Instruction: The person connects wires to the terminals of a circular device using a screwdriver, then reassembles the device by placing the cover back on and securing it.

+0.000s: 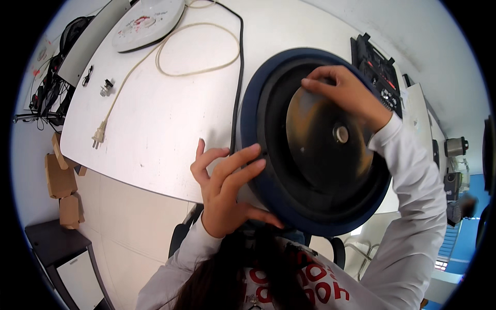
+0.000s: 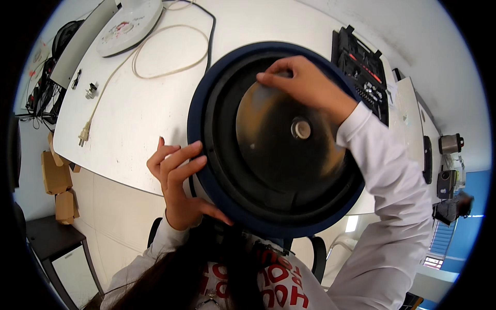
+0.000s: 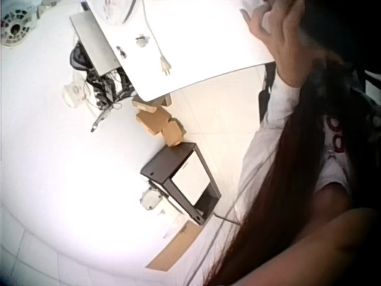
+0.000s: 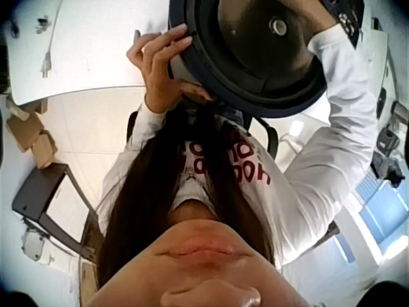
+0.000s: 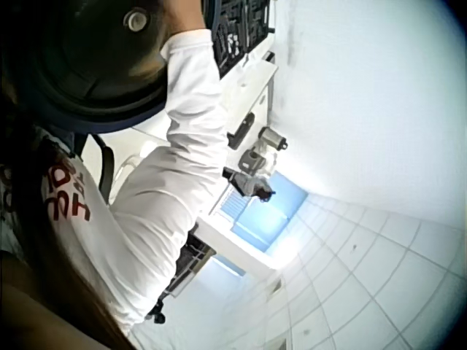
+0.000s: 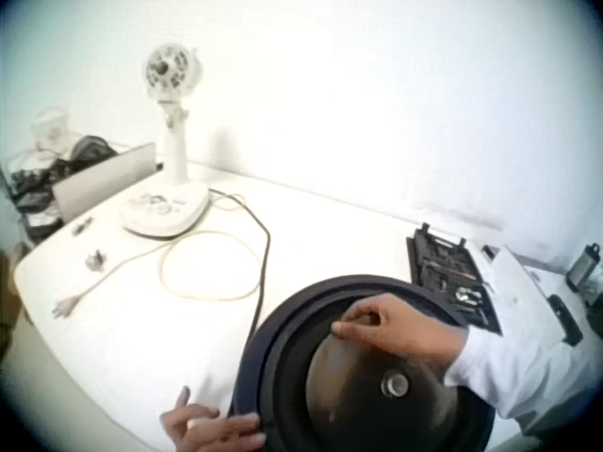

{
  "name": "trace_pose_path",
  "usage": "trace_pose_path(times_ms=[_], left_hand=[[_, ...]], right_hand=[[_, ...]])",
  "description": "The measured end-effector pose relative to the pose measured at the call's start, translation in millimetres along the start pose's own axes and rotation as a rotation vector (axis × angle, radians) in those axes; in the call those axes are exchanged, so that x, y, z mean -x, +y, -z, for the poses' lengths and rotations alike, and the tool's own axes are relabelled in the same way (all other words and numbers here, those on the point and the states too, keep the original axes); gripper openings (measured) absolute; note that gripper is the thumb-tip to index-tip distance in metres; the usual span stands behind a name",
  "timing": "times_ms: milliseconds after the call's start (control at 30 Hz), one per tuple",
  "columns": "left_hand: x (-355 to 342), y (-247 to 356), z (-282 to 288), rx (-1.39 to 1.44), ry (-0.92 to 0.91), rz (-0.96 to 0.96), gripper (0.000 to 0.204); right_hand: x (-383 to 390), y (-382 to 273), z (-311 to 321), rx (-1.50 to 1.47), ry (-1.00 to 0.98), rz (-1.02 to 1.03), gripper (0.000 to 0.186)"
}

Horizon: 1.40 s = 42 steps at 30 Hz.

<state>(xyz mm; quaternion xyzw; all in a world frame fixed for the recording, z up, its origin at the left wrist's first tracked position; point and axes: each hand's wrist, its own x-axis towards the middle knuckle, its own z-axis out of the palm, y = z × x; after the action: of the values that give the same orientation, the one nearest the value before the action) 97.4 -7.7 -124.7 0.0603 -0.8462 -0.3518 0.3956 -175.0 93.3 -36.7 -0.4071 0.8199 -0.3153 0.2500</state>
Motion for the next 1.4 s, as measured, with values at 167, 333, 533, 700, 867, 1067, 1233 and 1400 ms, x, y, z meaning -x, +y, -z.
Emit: trace_pose_path(times_ms=[167,333,533,700,867,1067,1233,1400], left_hand=[[-1.7,-2.6,0.3,0.111,-0.007,-0.016,0.097],[-2.3,-4.2,-2.4,0.157,0.0,-0.019,0.097],[-1.0,-5.2,-2.5,0.171,0.004,-0.012,0.096],[-1.3,-5.9,-1.6,0.179,-0.012,-0.008,0.096],[-2.2,-3.9,-0.2,0.177,-0.012,-0.003,0.097],[-0.3,-4.7,1.0,0.15,-0.018,-0.021,0.098],[-2.0,-2.5,0.0,0.116,-0.043,-0.026,0.097],[-0.7,-6.1,-4.5,0.088,0.01,-0.098,0.105]], right_hand=[[-2.5,0.5,-13.4,0.103,0.106,0.141,0.037],[-4.1,-2.7,-14.6,0.19,0.071,0.317,0.031],[0.1,-23.4,-23.1,0.319,-0.008,0.556,0.015],[2.3,-26.8,-30.6,0.366,-0.143,0.667,0.012],[0.1,-30.2,-30.4,0.383,-0.195,0.69,0.011],[1.0,-30.6,-34.7,0.379,-0.121,0.754,0.013],[2.6,-26.9,-34.4,0.39,-0.104,0.813,0.014],[2.3,-32.1,-34.3,0.395,-0.14,0.903,0.017]])
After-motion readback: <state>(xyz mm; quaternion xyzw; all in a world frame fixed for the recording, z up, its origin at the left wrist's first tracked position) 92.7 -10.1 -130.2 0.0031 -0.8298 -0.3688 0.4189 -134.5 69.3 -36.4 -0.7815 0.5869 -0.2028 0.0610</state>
